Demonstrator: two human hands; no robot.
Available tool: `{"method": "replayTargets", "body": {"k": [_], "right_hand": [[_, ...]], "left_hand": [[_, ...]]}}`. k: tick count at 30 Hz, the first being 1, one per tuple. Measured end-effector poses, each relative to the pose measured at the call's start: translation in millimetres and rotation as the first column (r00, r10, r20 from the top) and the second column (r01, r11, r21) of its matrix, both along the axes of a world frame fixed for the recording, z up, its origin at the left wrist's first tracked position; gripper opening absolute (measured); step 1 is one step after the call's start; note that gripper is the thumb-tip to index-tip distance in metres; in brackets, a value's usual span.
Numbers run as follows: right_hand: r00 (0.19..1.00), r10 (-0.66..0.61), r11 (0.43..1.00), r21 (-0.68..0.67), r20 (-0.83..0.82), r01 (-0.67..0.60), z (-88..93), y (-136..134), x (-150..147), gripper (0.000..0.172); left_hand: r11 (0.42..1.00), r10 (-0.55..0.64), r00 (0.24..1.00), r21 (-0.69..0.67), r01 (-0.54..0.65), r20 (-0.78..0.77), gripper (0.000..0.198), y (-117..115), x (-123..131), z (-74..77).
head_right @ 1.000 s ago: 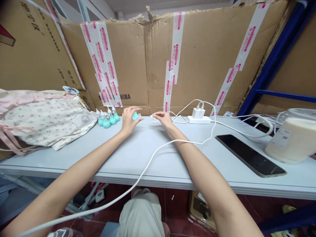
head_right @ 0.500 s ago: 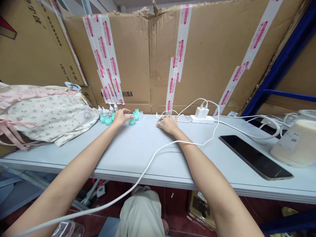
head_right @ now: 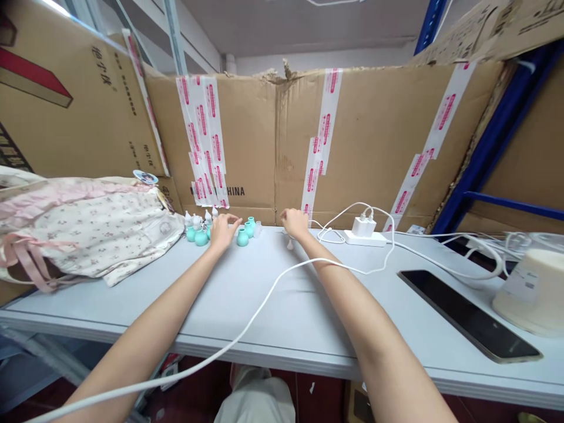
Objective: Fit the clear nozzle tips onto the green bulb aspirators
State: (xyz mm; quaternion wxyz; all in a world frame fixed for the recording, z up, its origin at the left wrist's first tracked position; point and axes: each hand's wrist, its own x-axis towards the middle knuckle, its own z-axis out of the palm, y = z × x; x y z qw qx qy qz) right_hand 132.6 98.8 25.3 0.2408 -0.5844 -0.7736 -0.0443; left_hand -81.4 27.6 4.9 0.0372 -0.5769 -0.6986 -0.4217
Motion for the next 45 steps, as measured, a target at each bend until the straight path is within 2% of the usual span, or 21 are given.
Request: {"method": "replayTargets", "body": {"k": [2,4,7,10,14,19,22,24,26,28,31,34,36,38,40,42,45], "right_hand": [[0.999,0.004,1.0,0.025,0.046,-0.005,8.6,4,-13,0.021],[0.994,0.047,0.999,-0.005,0.095,-0.047,12.8,4,-27,0.017],[0.972,0.173,0.984,-0.072,0.162,-0.163,12.5,1,-45,0.013],[0.939,0.25,0.967,-0.103,0.236,-0.232,8.9,-3,-59,0.021],[0.908,0.266,0.963,-0.125,0.324,-0.238,1.1,-5,-69,0.03],[0.914,0.227,0.974,-0.098,0.335,-0.206,-16.4,-8,-75,0.019],[0.913,0.218,0.975,-0.045,0.344,-0.216,-20.1,-10,-74,0.013],[0.93,0.218,0.973,0.008,0.295,-0.23,-13.6,-13,-71,0.013],[0.958,0.235,0.969,0.04,0.165,-0.245,-0.3,-15,-66,0.015],[0.961,0.276,0.961,0.003,-0.019,-0.276,16.0,-18,-62,0.017],[0.909,0.345,0.925,-0.079,-0.234,-0.371,33.8,-21,-60,0.017],[0.843,0.386,0.904,-0.031,-0.374,-0.427,33.1,-19,-60,0.019],[0.852,0.333,0.932,0.005,-0.404,-0.362,23.4,-16,-60,0.024],[0.925,0.231,0.969,-0.011,-0.303,-0.245,10.0,-12,-58,0.023],[0.987,0.145,0.986,-0.075,-0.071,-0.15,-3.4,-8,-57,0.018],[0.982,0.118,0.985,-0.145,0.151,-0.096,-14.5,-5,-58,0.016],[0.962,0.097,0.985,-0.163,0.257,-0.055,-25.1,-1,-63,0.016]], "left_hand": [[1.0,0.003,1.0,-0.023,-0.003,-0.003,0.027,-1,-2,2.0],[0.998,-0.011,1.0,-0.068,0.01,-0.014,0.029,-2,-4,4.8],[0.988,-0.06,0.997,-0.148,0.053,-0.046,0.035,-3,-7,9.0],[0.98,-0.091,0.994,-0.185,0.077,-0.067,0.039,-3,-9,11.4],[0.98,-0.082,0.993,-0.187,0.065,-0.086,0.039,-2,-10,11.6],[0.987,-0.06,0.993,-0.155,0.044,-0.103,0.033,-3,-10,11.9],[0.99,-0.061,0.994,-0.135,0.048,-0.095,0.03,-3,-10,12.6],[0.993,-0.079,0.992,-0.097,0.07,-0.098,0.03,-3,-9,12.7],[0.991,-0.13,0.984,-0.047,0.125,-0.124,0.032,-4,-5,12.3],[0.981,-0.19,0.966,-0.009,0.191,-0.174,0.035,-4,0,11.6],[0.972,-0.214,0.952,0.048,0.23,-0.217,0.029,-6,7,11.1],[0.971,-0.19,0.969,0.116,0.209,-0.155,0.026,-5,6,11.6],[0.971,-0.187,0.979,0.134,0.196,-0.074,0.028,-3,2,12.0],[0.972,-0.201,0.979,0.131,0.196,0.024,0.03,0,-2,12.1],[0.968,-0.225,0.967,0.137,0.208,0.117,0.031,3,-4,11.9],[0.957,-0.262,0.946,0.18,0.228,0.192,0.034,5,-3,11.7],[0.924,-0.344,0.89,0.278,0.264,0.3,0.035,6,-1,12.6]]}}
